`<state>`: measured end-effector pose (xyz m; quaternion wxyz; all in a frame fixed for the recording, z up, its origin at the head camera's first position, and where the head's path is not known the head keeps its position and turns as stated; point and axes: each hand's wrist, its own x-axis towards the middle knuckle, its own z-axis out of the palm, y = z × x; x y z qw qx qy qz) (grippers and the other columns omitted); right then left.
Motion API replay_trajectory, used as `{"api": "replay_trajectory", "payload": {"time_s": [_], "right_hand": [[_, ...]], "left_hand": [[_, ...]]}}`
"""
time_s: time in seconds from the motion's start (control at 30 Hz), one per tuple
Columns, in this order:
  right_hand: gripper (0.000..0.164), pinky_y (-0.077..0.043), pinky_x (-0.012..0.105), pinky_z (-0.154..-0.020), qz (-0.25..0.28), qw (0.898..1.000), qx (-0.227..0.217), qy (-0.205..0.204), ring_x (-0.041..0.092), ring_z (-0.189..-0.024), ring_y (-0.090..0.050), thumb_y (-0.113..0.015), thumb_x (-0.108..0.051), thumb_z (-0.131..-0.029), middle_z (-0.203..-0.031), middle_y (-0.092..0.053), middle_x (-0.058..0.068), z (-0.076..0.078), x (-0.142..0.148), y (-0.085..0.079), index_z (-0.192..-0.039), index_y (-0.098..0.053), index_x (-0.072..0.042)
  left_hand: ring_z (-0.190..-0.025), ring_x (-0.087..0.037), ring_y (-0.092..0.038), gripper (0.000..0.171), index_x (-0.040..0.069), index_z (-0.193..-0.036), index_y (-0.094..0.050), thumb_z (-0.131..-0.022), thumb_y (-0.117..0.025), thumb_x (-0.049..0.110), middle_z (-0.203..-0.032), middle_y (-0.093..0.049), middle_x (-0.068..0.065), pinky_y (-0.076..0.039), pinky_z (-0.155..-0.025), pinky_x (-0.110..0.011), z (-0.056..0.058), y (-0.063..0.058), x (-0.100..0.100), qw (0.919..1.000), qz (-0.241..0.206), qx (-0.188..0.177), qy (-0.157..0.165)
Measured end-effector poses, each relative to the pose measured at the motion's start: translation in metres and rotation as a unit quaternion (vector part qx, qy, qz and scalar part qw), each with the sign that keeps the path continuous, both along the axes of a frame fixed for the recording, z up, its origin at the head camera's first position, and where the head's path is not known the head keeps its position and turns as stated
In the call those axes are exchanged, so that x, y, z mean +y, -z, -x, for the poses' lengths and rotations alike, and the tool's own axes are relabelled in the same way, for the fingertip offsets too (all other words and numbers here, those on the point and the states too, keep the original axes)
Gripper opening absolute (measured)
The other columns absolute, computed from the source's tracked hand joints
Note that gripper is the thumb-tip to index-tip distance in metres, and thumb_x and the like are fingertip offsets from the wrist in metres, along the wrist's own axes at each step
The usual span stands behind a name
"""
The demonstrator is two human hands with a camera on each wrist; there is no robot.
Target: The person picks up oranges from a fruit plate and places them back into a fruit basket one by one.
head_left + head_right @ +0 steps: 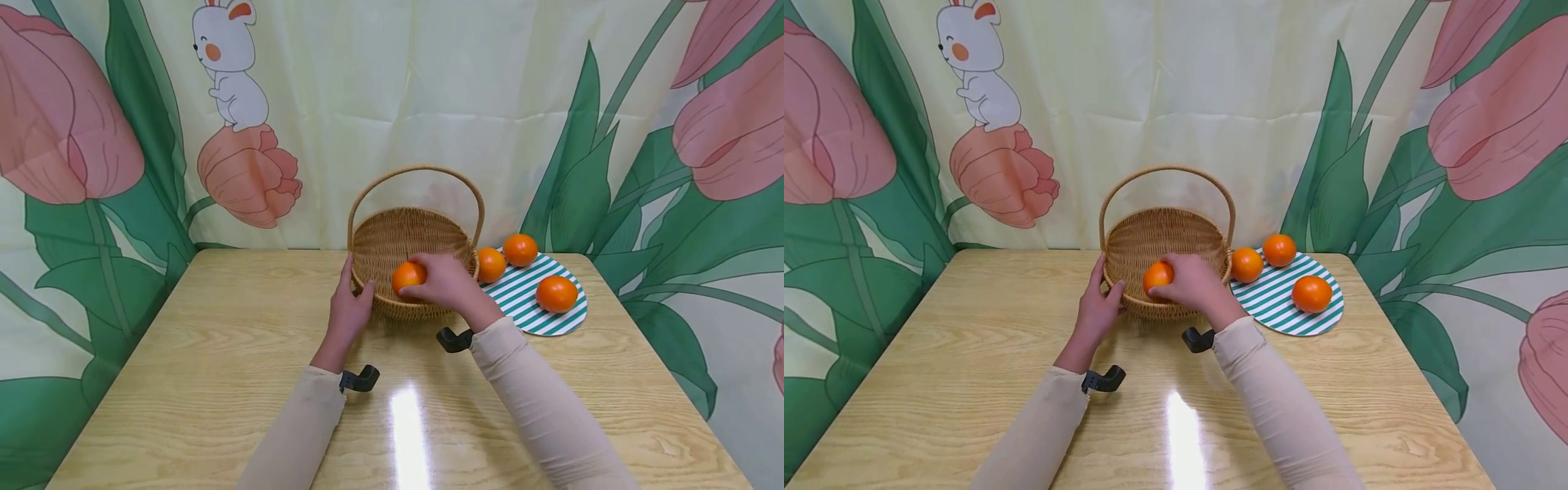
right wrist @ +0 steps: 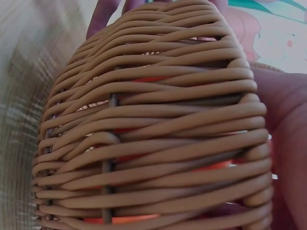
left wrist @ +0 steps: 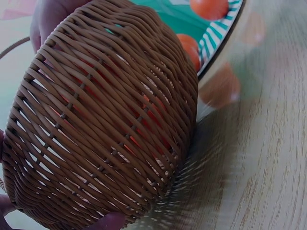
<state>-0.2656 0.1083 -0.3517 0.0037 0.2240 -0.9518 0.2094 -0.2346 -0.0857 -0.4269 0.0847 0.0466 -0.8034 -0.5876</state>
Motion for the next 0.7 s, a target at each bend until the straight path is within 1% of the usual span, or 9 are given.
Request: {"api": "replay_trajectory", "payload": {"time_s": [0.07,0.17,0.3,0.43,0.53,0.7], "right_hand": [[0.063,-0.050,0.037,-0.076,-0.004,1.000,-0.005,-0.006,0.022,-0.087,-0.060,-0.077,-0.046,-0.077,-0.107,-0.069,0.005,0.003,-0.002,0.001,-0.128,-0.061,-0.012],[0.058,-0.049,0.035,-0.074,-0.016,1.000,-0.010,-0.020,0.021,-0.084,-0.059,-0.077,-0.044,-0.078,-0.101,-0.068,0.004,0.006,-0.003,0.004,-0.123,-0.063,-0.010],[0.052,-0.049,0.036,-0.076,-0.035,0.999,-0.017,-0.038,0.022,-0.084,-0.059,-0.076,-0.040,-0.080,-0.099,-0.068,0.005,0.009,-0.004,0.004,-0.118,-0.065,-0.008],[0.047,-0.049,0.036,-0.077,-0.059,0.997,-0.026,-0.051,0.021,-0.086,-0.059,-0.076,-0.038,-0.080,-0.099,-0.067,0.004,0.010,-0.005,0.002,-0.115,-0.067,-0.008],[0.045,-0.048,0.036,-0.078,-0.077,0.995,-0.037,-0.056,0.021,-0.086,-0.058,-0.075,-0.037,-0.081,-0.099,-0.067,0.004,0.011,-0.005,0.002,-0.115,-0.068,-0.009],[0.051,-0.048,0.038,-0.083,-0.102,0.991,-0.065,-0.050,0.023,-0.092,-0.058,-0.073,-0.037,-0.083,-0.107,-0.067,0.006,0.013,-0.006,0.002,-0.124,-0.065,-0.009]], "left_hand": [[-0.135,-0.030,-0.044,0.072,0.043,-0.153,-0.013,-0.094,-0.054,0.043,-0.156,-0.034,-0.011,-0.042,-0.104,-0.051,0.000,0.000,0.000,1.0000,0.004,0.000,0.000],[-0.137,-0.030,-0.041,0.072,0.044,-0.153,-0.013,-0.094,-0.054,0.043,-0.156,-0.034,-0.009,-0.039,-0.108,-0.052,0.000,0.000,0.000,1.0000,0.006,0.000,0.001],[-0.137,-0.030,-0.041,0.072,0.042,-0.154,-0.013,-0.094,-0.054,0.043,-0.156,-0.034,-0.009,-0.039,-0.107,-0.052,0.000,-0.002,0.000,1.0000,0.006,-0.001,0.005],[-0.138,-0.031,-0.040,0.072,0.040,-0.154,-0.014,-0.094,-0.053,0.043,-0.156,-0.035,-0.010,-0.038,-0.108,-0.053,0.000,-0.002,0.000,0.9999,0.010,0.001,0.004],[-0.140,-0.033,-0.037,0.073,0.038,-0.155,-0.014,-0.094,-0.054,0.040,-0.156,-0.034,-0.010,-0.035,-0.110,-0.055,0.000,-0.001,0.000,0.9999,0.009,0.008,0.000],[-0.141,-0.033,-0.036,0.073,0.038,-0.155,-0.015,-0.094,-0.055,0.039,-0.156,-0.034,-0.010,-0.034,-0.111,-0.055,0.000,0.002,0.000,0.9999,0.008,0.010,-0.002]]}}
